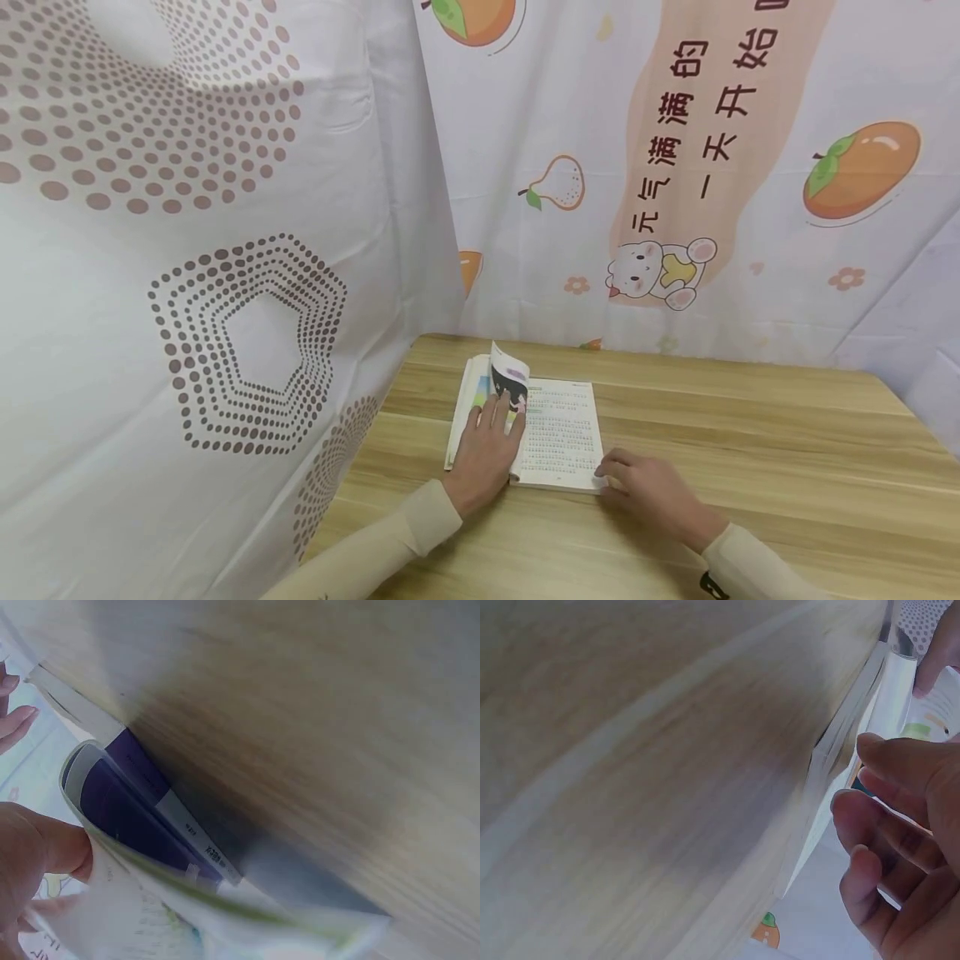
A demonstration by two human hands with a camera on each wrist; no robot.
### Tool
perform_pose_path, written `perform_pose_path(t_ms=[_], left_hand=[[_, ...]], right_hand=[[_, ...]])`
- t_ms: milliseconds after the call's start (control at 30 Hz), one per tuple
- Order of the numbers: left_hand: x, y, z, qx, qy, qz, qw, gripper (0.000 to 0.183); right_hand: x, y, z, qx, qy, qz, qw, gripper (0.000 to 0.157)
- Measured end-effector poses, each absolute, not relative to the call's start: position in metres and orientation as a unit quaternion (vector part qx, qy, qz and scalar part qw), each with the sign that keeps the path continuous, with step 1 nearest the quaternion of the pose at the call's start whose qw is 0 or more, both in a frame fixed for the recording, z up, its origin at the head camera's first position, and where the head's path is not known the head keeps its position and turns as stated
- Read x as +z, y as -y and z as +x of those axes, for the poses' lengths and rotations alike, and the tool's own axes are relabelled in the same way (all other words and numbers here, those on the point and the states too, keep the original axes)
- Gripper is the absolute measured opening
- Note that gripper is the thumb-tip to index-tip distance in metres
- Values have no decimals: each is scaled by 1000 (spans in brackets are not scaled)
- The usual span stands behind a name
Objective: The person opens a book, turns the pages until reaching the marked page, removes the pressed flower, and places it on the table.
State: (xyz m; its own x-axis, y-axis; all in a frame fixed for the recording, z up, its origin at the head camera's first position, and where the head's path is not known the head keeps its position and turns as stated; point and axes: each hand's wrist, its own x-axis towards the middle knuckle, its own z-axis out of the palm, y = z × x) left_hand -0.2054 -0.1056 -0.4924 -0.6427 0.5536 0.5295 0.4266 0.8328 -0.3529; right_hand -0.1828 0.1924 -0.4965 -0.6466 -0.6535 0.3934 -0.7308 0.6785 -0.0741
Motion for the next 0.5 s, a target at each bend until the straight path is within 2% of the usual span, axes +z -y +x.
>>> perform_pose_path(t_ms=[100, 267, 500], left_hand=[[-494, 108, -205, 113, 900, -276, 319, 22], [-495, 109, -204, 126, 905, -278, 296, 6], [-496, 110, -202, 131, 909, -273, 287, 6]], right_hand=[[-498, -192, -183, 115, 900, 388, 163, 14], [-501, -193, -183, 108, 892, 404, 170, 8], [-501, -189, -183, 78, 882, 413, 212, 8]])
